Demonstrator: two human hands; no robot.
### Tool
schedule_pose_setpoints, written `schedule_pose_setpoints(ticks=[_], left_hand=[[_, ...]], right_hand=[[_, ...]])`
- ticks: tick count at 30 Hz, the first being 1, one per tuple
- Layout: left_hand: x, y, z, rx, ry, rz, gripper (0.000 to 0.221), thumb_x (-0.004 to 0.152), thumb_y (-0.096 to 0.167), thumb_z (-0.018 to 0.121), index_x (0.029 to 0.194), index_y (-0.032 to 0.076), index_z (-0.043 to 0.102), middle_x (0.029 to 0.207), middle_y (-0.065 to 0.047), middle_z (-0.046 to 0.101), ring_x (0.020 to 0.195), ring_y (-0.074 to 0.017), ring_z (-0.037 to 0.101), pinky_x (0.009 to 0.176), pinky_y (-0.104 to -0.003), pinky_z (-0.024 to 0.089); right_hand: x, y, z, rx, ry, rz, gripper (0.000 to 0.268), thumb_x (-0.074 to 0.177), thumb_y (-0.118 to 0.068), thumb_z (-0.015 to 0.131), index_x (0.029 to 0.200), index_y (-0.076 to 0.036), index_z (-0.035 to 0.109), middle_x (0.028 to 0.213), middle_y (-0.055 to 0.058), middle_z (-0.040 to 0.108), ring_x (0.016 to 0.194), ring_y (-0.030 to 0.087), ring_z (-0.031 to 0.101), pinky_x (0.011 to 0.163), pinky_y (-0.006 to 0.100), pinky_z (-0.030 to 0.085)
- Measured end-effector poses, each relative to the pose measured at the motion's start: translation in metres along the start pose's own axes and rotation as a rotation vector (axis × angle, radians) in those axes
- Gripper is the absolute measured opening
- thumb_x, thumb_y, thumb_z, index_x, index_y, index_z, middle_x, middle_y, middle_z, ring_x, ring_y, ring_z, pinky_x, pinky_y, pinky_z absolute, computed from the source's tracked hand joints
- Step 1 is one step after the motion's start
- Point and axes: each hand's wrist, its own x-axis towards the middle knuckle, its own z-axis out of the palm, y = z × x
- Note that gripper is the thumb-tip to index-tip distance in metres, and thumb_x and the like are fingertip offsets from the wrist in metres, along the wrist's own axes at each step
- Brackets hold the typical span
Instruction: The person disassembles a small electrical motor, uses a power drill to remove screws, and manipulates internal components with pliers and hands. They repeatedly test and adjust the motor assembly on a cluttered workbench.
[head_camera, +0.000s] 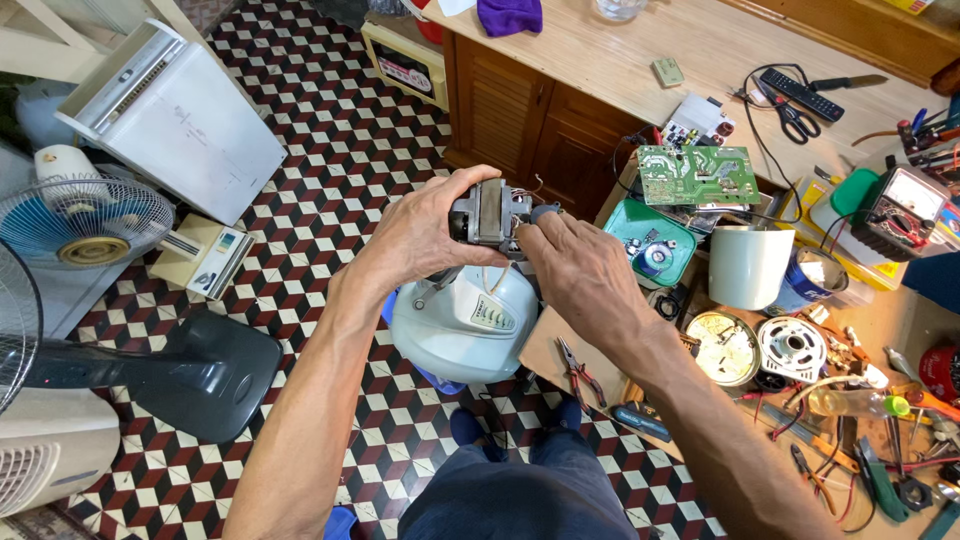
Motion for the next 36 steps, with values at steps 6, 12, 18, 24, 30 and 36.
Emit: schedule_pose_setpoints(ticks=[6,12,18,24,30,36], left_hand=[[0.003,-0.002,0.006,0.023,0.009,-0.007,0.094,0.054,0.047,0.095,0.138,0.031,0.056,0.114,-0.006,0.070,0.108,-0.0263,0.069,0.093,-0.044,0.056],[0.001,0.000,-0.010,0.104,-0.009,-0.035,0.095,0.059,0.047,0.094,0.143,0.027,0.053,0.128,-0.011,0.067,0.117,-0.0308,0.064,0.096,-0.049,0.052],[0.005,-0.004,0.003,0.145,-0.095,-0.181,0.100,0.058,0.046,0.091,0.149,0.029,0.052,0.137,-0.012,0.065,0.121,-0.0338,0.063,0.101,-0.058,0.048],[-0.002,0.027,-0.004,0.170,0.054,-0.065,0.074,0.083,0.046,0.071,0.149,0.016,0.055,0.137,-0.020,0.064,0.116,-0.0386,0.065,0.098,-0.054,0.049],[-0.005,0.054,0.038,0.066,0.428,-0.284,0.052,0.112,0.051,0.051,0.128,0.003,0.065,0.117,-0.017,0.067,0.106,-0.0293,0.063,0.090,-0.042,0.048],[0.022,0.049,0.042,0.120,0.532,-0.487,0.050,0.108,0.051,0.069,0.107,0.002,0.071,0.093,-0.009,0.068,0.083,-0.0172,0.062,0.073,-0.034,0.049]], right_hand=[[0.004,-0.002,-0.001,-0.089,-0.063,0.050,0.016,0.085,-0.004,0.068,0.091,-0.003,0.053,0.084,0.011,0.055,0.083,0.029,0.061,0.071,0.042,0.052],[-0.010,0.016,-0.030,-0.034,-0.103,0.158,0.011,0.086,-0.003,0.067,0.096,-0.002,0.062,0.085,0.011,0.060,0.081,0.027,0.064,0.066,0.040,0.054],[-0.153,0.037,0.026,0.422,-0.115,0.600,0.016,0.098,-0.016,0.063,0.106,-0.003,0.067,0.098,0.012,0.071,0.085,0.027,0.071,0.073,0.037,0.058],[-0.343,0.150,0.101,0.224,-0.162,1.456,0.033,0.098,-0.034,0.062,0.108,-0.006,0.077,0.085,0.020,0.077,0.075,0.026,0.075,0.075,0.039,0.058],[-0.428,0.232,0.145,0.421,0.153,1.534,0.036,0.094,-0.030,0.061,0.111,-0.001,0.073,0.091,0.016,0.077,0.079,0.024,0.076,0.074,0.037,0.058],[-0.440,0.177,0.176,0.485,-0.165,1.515,0.047,0.094,-0.041,0.058,0.114,-0.006,0.081,0.092,0.016,0.079,0.084,0.029,0.074,0.081,0.042,0.057]])
